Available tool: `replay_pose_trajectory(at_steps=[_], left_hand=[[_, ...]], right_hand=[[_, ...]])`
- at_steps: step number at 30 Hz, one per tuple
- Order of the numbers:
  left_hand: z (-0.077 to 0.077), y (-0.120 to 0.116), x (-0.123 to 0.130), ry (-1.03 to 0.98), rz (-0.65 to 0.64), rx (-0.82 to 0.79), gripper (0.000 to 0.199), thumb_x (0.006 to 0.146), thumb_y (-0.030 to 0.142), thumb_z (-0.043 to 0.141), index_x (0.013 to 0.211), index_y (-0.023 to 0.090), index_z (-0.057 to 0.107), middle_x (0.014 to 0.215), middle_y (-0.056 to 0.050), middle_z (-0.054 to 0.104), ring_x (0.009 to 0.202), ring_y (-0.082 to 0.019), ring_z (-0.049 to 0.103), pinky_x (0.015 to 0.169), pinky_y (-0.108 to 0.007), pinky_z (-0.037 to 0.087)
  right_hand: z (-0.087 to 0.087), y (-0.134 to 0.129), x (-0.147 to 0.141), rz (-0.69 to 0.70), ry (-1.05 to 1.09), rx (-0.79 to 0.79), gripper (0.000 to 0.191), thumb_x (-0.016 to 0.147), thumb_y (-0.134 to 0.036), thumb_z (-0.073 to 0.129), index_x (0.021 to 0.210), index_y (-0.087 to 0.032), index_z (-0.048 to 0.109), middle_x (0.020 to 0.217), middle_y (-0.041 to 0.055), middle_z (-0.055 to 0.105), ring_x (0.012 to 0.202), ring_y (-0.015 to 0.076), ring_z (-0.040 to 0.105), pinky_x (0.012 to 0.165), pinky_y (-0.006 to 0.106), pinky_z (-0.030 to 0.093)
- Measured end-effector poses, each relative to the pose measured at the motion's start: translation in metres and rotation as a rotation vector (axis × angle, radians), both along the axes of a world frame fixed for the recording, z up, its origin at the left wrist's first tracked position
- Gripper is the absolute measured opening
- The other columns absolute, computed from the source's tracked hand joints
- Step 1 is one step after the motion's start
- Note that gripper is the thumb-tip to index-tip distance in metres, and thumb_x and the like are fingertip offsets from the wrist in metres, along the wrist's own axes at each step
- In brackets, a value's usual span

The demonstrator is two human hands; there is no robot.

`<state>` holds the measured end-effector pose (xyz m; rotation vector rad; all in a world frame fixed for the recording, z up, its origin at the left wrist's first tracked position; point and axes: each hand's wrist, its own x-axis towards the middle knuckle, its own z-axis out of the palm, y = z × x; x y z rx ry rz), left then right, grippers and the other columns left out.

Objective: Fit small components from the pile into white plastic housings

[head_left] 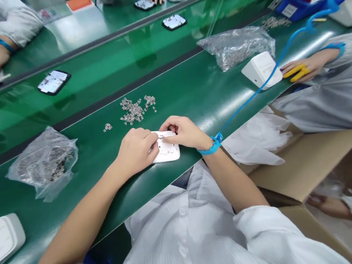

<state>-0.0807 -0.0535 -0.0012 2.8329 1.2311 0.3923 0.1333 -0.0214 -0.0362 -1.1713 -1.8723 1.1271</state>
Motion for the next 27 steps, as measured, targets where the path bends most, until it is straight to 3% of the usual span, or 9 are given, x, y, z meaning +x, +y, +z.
replay_pose_trajectory(at_steps=[2,6,12,15,20,24,27], left_hand=[[0.001,-0.001,0.000,0.027,0.011,0.004,0.026,0.096,0.025,0.046,0.079,0.018,0.064,0.072,-0.004,0.063,0.072,-0.020,0.055,0.068,-0.036,0.034],[0.003,-0.002,0.000,0.088,0.042,0.006,0.029,0.099,0.027,0.043,0.080,0.018,0.064,0.074,-0.005,0.064,0.073,-0.020,0.057,0.067,-0.036,0.033],[0.008,-0.001,-0.002,0.115,0.093,-0.073,0.028,0.097,0.029,0.043,0.079,0.020,0.063,0.076,-0.004,0.068,0.072,-0.020,0.059,0.064,-0.035,0.031],[0.010,0.001,-0.002,0.122,0.122,-0.105,0.029,0.096,0.029,0.043,0.078,0.020,0.063,0.075,-0.004,0.069,0.071,-0.020,0.060,0.062,-0.035,0.028],[0.011,0.000,-0.001,0.144,0.190,-0.112,0.030,0.096,0.032,0.040,0.080,0.022,0.064,0.075,-0.004,0.070,0.070,-0.021,0.061,0.057,-0.034,0.020],[0.010,-0.001,0.000,0.142,0.210,-0.099,0.030,0.095,0.031,0.041,0.079,0.022,0.064,0.075,-0.004,0.070,0.068,-0.020,0.062,0.056,-0.034,0.018],[0.009,-0.001,0.001,0.131,0.211,-0.081,0.029,0.095,0.030,0.041,0.077,0.021,0.063,0.074,-0.004,0.070,0.067,-0.021,0.063,0.055,-0.034,0.018]], right_hand=[[0.002,0.020,-0.001,0.001,0.008,-0.017,0.018,0.075,-0.025,0.075,0.091,-0.016,0.072,0.078,0.0000,0.067,0.066,0.0122,0.054,0.063,0.027,0.042],[0.002,0.065,-0.021,-0.232,-0.254,0.168,0.008,0.079,-0.020,0.074,0.081,-0.016,0.067,0.075,0.0015,0.067,0.071,0.0153,0.059,0.069,0.029,0.044],[-0.011,0.095,-0.050,-0.208,-0.660,0.294,0.008,0.094,-0.025,0.065,0.098,-0.018,0.068,0.102,0.0109,0.071,0.096,0.0262,0.064,0.081,0.035,0.047],[-0.016,0.092,-0.050,-0.189,-0.768,0.312,0.013,0.097,-0.021,0.057,0.104,-0.017,0.068,0.108,0.0147,0.070,0.098,0.0295,0.065,0.081,0.037,0.047],[-0.012,0.076,-0.034,-0.163,-0.742,0.360,0.016,0.100,-0.022,0.051,0.104,-0.016,0.065,0.109,0.0149,0.068,0.098,0.0289,0.064,0.082,0.037,0.046],[-0.006,0.051,-0.014,-0.197,-0.512,0.376,0.013,0.098,-0.023,0.053,0.092,-0.017,0.063,0.099,0.0104,0.068,0.092,0.0237,0.062,0.083,0.035,0.046],[-0.002,0.024,-0.001,-0.166,-0.197,0.318,0.011,0.094,-0.024,0.057,0.098,-0.019,0.065,0.084,0.0028,0.067,0.077,0.0181,0.062,0.077,0.033,0.050]])
